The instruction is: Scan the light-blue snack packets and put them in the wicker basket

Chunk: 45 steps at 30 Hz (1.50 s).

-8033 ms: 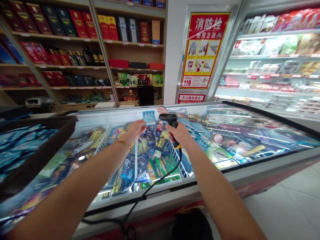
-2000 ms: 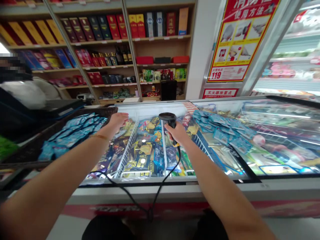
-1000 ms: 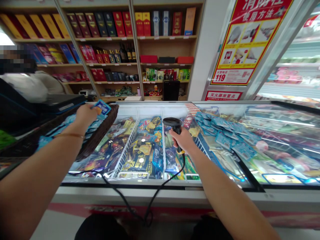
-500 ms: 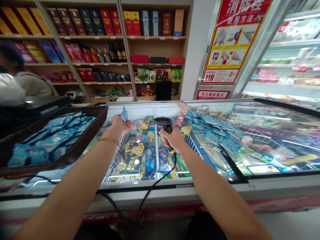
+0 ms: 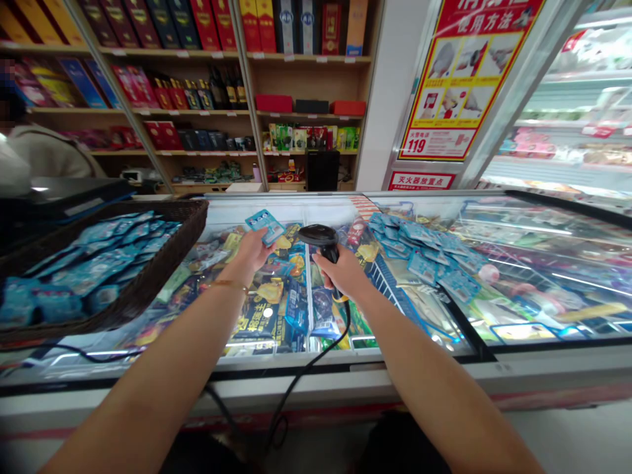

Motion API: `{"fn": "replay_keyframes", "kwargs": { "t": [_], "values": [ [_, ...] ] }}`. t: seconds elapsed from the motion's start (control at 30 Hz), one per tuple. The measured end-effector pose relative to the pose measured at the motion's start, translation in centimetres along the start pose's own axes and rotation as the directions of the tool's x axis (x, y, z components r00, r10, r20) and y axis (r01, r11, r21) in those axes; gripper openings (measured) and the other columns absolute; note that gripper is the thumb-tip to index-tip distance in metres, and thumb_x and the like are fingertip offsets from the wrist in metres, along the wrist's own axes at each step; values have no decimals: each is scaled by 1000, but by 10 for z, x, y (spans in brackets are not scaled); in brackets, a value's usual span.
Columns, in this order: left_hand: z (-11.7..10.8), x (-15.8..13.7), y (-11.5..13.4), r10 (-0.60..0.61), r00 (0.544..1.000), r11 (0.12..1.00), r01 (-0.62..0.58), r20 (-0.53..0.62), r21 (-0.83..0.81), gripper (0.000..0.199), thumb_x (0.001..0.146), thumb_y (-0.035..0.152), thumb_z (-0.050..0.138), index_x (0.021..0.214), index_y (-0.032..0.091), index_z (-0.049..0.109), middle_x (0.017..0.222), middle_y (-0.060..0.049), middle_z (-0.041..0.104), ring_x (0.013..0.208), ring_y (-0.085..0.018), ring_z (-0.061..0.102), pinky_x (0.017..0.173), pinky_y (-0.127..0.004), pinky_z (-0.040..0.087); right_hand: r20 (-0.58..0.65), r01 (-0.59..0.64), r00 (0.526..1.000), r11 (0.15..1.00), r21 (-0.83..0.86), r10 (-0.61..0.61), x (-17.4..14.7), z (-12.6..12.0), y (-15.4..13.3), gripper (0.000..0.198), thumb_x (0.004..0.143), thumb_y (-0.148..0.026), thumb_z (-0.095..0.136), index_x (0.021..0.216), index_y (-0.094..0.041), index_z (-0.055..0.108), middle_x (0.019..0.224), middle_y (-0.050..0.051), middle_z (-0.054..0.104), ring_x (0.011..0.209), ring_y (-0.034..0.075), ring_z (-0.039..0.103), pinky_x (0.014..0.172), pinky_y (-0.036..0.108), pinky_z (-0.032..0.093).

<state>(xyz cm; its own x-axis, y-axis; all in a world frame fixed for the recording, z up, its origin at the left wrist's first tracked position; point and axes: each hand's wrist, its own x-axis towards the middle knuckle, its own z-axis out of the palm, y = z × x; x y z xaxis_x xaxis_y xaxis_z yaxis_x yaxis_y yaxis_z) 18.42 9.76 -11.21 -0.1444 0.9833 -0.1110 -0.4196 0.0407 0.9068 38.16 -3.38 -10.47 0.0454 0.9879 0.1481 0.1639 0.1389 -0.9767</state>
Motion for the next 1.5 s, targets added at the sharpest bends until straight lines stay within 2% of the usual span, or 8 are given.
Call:
{"fn": "replay_keyframes", "kwargs": {
  "t": [0.1, 0.27, 0.4, 0.57, 0.8, 1.17, 1.37, 1.5],
  "values": [
    [-5, 2, -6, 95, 995, 995, -96, 32, 14, 28, 59, 20, 80, 77, 19, 59, 73, 0, 65, 74, -15, 64, 72, -28, 51, -6, 6, 1000, 1000, -8, -6, -1, 0, -1, 31, 80, -44, 70, 90, -20, 53, 55, -7, 54, 35, 10, 51, 36, 22, 41],
    [-10, 3, -12, 166, 981, 980, -175, 99, 99, 43, 42, 30, 91, 76, 15, 69, 71, -3, 69, 74, -17, 66, 72, -28, 52, -1, 17, 1000, 998, -63, -17, -5, 1, -6, 33, 79, -45, 71, 89, -20, 52, 55, -7, 55, 37, 10, 52, 38, 22, 41],
    [-9, 5, -17, 209, 968, 966, -226, 137, 128, 42, 47, 37, 88, 78, 14, 73, 70, -4, 71, 73, -17, 67, 69, -25, 51, 5, 15, 1000, 996, -89, -14, -6, 2, -6, 31, 80, -44, 70, 88, -20, 52, 55, -6, 55, 37, 10, 51, 38, 22, 42],
    [-9, 7, -21, 277, 949, 945, -297, 148, 138, 36, 54, 34, 84, 82, 14, 73, 70, -3, 72, 66, -14, 64, 60, -21, 47, 7, 10, 1000, 996, -94, -9, -6, 3, -6, 27, 81, -40, 68, 87, -20, 52, 57, -6, 55, 37, 10, 52, 38, 23, 43],
    [-8, 6, -19, 285, 950, 934, -305, 125, 184, 25, 60, 25, 74, 83, 15, 74, 73, -4, 73, 67, -14, 65, 59, -21, 47, 17, -2, 1000, 992, -124, 4, -7, 2, -8, 26, 81, -40, 68, 86, -20, 52, 56, -5, 56, 37, 11, 52, 40, 24, 45],
    [-8, 5, -19, 288, 948, 934, -309, 135, 177, 29, 59, 27, 75, 85, 14, 73, 75, -4, 72, 68, -15, 64, 61, -22, 46, 21, -1, 1000, 983, -183, 5, -7, 1, -7, 24, 82, -40, 66, 84, -21, 51, 55, -5, 55, 37, 12, 53, 40, 25, 46],
    [-2, 3, -22, 208, 976, 965, -216, 69, 149, 25, 57, 22, 76, 80, 15, 70, 70, -2, 70, 67, -14, 65, 65, -24, 51, 33, -4, 999, 988, -157, 9, -3, -2, -3, 26, 82, -41, 67, 86, -20, 52, 56, -5, 55, 37, 12, 53, 39, 24, 43],
    [22, -3, -28, 103, 993, 985, -109, 48, 131, 18, 58, 16, 76, 73, 16, 67, 69, -1, 69, 67, -14, 66, 68, -26, 55, -3, -31, 1000, 997, -75, 31, 0, -15, -12, 26, 81, -40, 69, 89, -20, 54, 56, -6, 55, 36, 11, 52, 36, 22, 41]
  ]
}}
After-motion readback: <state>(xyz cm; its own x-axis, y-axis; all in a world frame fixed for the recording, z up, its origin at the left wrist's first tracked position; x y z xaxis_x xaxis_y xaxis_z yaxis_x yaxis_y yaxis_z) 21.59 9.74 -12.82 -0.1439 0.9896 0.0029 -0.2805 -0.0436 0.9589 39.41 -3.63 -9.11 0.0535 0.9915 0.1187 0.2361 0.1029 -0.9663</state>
